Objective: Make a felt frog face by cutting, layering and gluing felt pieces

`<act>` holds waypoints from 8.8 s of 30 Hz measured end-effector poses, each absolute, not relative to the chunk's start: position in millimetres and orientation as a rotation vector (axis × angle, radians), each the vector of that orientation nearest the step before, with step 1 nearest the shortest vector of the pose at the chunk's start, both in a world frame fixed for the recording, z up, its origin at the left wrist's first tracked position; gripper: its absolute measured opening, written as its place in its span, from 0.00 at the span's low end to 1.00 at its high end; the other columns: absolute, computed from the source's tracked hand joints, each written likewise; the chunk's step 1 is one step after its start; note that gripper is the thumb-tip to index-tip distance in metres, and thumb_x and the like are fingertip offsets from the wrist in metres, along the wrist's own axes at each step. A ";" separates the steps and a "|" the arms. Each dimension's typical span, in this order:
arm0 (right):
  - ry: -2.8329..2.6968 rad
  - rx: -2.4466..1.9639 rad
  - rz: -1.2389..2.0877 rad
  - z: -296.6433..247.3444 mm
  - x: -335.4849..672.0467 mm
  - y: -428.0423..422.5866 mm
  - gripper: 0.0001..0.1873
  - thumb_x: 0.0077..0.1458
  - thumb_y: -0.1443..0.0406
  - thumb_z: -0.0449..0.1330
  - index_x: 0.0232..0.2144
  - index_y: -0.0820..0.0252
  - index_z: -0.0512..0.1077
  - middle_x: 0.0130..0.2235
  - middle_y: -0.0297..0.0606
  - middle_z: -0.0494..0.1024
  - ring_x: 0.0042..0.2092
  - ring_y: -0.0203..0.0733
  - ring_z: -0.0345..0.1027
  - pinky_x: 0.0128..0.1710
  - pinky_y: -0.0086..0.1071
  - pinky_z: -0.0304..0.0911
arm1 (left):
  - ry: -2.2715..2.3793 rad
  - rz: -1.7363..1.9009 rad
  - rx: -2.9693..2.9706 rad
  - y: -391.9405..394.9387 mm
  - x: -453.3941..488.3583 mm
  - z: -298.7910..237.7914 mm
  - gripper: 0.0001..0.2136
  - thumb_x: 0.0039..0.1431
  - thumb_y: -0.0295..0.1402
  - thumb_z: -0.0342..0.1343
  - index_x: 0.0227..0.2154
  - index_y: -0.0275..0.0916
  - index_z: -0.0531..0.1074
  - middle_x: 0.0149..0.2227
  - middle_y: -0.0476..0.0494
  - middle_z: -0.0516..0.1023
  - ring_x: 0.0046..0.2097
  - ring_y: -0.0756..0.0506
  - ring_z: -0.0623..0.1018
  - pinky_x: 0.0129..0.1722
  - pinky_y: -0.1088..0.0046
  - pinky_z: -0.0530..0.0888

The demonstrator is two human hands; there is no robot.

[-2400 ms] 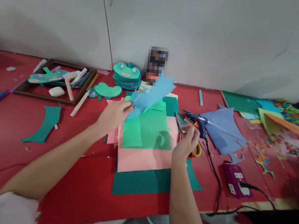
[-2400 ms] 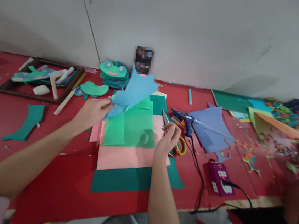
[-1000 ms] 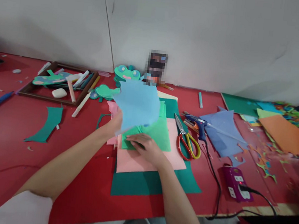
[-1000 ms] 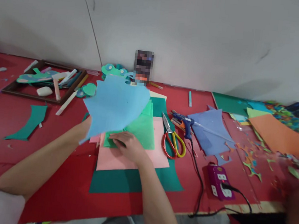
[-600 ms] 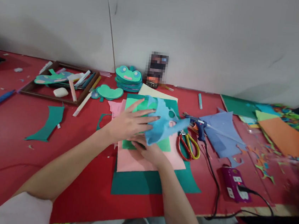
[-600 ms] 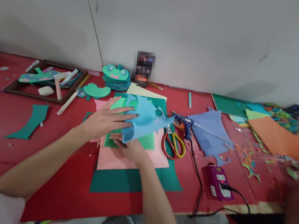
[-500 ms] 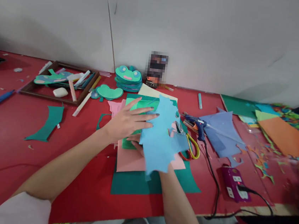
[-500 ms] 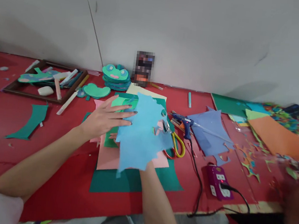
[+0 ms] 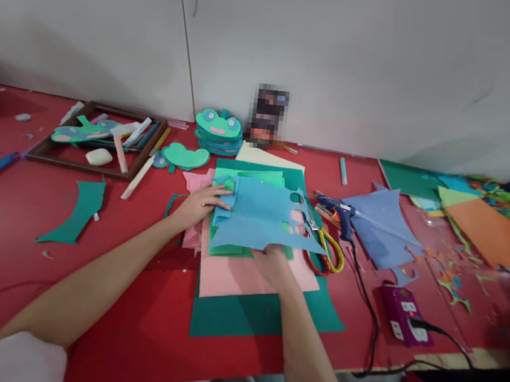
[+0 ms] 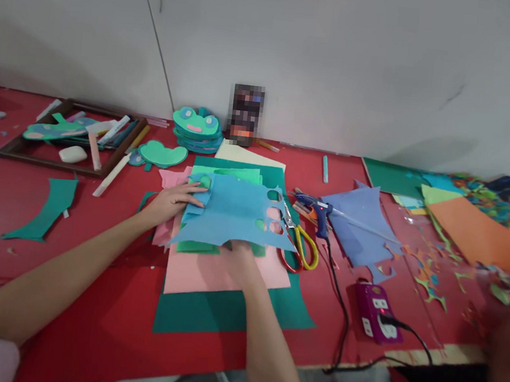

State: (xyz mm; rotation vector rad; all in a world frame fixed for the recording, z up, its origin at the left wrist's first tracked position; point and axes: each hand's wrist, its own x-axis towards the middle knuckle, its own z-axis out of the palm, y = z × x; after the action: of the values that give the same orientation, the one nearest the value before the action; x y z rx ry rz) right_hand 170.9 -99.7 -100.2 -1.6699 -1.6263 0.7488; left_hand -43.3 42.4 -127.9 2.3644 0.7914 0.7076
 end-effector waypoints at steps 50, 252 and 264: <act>-1.524 -1.794 0.228 -29.4 163.9 -70.9 0.15 0.59 0.58 0.51 0.36 0.59 0.74 0.35 0.41 0.77 0.34 0.39 0.69 0.33 0.31 0.63 | 0.619 0.272 2.844 -16.3 -62.9 -105.1 0.21 0.67 0.39 0.44 0.62 0.48 0.57 0.67 0.44 0.52 0.67 0.39 0.52 0.64 0.52 0.46; -1.348 -1.212 0.896 -104.9 142.0 -23.1 0.10 0.63 0.60 0.50 0.46 0.53 0.64 0.56 0.41 0.69 0.51 0.39 0.69 0.49 0.38 0.70 | 0.816 0.335 2.534 0.8 -50.8 -105.0 0.14 0.66 0.37 0.45 0.47 0.54 0.74 0.60 0.49 0.65 0.64 0.38 0.60 0.62 0.44 0.55; -1.141 -1.199 0.945 -100.5 140.8 -29.0 0.17 0.62 0.54 0.49 0.49 0.53 0.64 0.54 0.43 0.69 0.47 0.40 0.72 0.41 0.36 0.74 | 0.970 0.385 2.543 -7.5 -46.6 -109.8 0.27 0.58 0.45 0.54 0.57 0.41 0.59 0.58 0.42 0.69 0.63 0.39 0.62 0.65 0.47 0.44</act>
State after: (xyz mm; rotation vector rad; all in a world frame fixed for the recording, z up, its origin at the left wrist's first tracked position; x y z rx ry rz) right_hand 140.8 -29.0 -100.5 -1.1995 -1.1413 0.9451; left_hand -46.6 -7.5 -109.8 2.5432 0.9703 0.3854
